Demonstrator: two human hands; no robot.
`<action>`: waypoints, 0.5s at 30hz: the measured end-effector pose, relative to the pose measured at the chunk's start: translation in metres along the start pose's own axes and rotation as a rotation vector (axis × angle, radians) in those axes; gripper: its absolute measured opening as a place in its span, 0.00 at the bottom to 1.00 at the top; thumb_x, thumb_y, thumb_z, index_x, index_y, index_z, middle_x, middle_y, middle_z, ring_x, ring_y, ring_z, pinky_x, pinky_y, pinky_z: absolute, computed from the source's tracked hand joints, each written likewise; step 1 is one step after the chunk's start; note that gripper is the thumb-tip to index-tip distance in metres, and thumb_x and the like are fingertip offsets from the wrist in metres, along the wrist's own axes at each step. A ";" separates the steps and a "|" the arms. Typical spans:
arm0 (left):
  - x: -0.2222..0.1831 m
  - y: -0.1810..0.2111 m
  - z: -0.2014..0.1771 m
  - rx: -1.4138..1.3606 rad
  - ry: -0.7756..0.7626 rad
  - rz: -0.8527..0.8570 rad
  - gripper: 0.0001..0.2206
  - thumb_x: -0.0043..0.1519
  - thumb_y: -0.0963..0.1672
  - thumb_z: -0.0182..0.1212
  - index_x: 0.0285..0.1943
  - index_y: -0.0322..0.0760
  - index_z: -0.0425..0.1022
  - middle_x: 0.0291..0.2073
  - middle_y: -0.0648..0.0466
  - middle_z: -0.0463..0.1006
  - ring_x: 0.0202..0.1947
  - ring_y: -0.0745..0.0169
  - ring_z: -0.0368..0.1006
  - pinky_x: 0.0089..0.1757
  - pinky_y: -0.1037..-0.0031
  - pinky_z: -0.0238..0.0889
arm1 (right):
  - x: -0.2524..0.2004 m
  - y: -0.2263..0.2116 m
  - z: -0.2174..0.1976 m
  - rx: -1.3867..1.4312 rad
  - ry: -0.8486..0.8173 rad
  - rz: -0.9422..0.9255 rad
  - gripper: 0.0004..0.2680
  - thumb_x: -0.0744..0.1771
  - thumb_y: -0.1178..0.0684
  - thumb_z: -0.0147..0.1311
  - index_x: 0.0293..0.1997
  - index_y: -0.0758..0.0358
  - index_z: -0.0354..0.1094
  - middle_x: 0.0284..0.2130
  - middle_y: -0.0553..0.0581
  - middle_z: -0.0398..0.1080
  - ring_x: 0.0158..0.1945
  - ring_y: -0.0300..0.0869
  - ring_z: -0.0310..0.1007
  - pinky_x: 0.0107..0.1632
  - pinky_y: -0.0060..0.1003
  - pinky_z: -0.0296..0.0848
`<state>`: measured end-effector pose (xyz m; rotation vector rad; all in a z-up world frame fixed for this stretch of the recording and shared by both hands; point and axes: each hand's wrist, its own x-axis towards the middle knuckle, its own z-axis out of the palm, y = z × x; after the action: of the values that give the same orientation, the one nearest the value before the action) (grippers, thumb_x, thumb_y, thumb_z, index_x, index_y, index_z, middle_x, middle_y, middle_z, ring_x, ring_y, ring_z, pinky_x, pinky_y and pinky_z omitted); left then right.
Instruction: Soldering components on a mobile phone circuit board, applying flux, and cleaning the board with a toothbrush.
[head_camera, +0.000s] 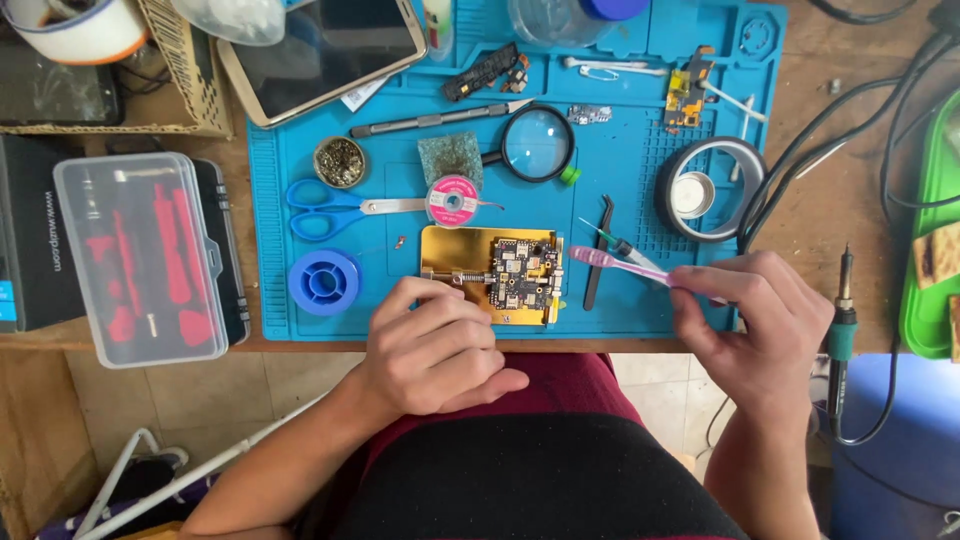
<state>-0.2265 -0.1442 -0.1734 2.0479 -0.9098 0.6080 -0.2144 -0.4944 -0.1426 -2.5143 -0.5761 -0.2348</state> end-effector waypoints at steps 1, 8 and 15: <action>0.000 0.001 0.000 0.003 0.004 0.015 0.18 0.74 0.53 0.72 0.33 0.45 0.77 0.31 0.58 0.85 0.39 0.59 0.85 0.48 0.61 0.70 | 0.001 -0.002 0.000 -0.006 0.014 -0.005 0.02 0.75 0.62 0.69 0.51 0.62 0.81 0.43 0.58 0.83 0.41 0.46 0.79 0.48 0.40 0.72; -0.009 0.001 0.005 -0.043 0.042 0.025 0.30 0.78 0.59 0.52 0.24 0.45 0.59 0.18 0.59 0.63 0.19 0.62 0.58 0.32 0.66 0.52 | 0.003 -0.003 -0.001 -0.033 0.033 -0.029 0.01 0.76 0.57 0.66 0.50 0.60 0.82 0.42 0.55 0.84 0.35 0.42 0.77 0.42 0.36 0.69; -0.008 0.000 0.005 -0.072 0.033 0.010 0.35 0.76 0.66 0.35 0.24 0.45 0.56 0.19 0.59 0.57 0.19 0.61 0.53 0.31 0.63 0.45 | 0.006 -0.004 0.000 -0.040 -0.014 0.033 0.03 0.75 0.52 0.65 0.50 0.55 0.83 0.40 0.48 0.83 0.32 0.38 0.74 0.39 0.34 0.67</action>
<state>-0.2314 -0.1449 -0.1818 1.9644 -0.9104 0.6038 -0.2112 -0.4889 -0.1391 -2.5636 -0.5395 -0.2189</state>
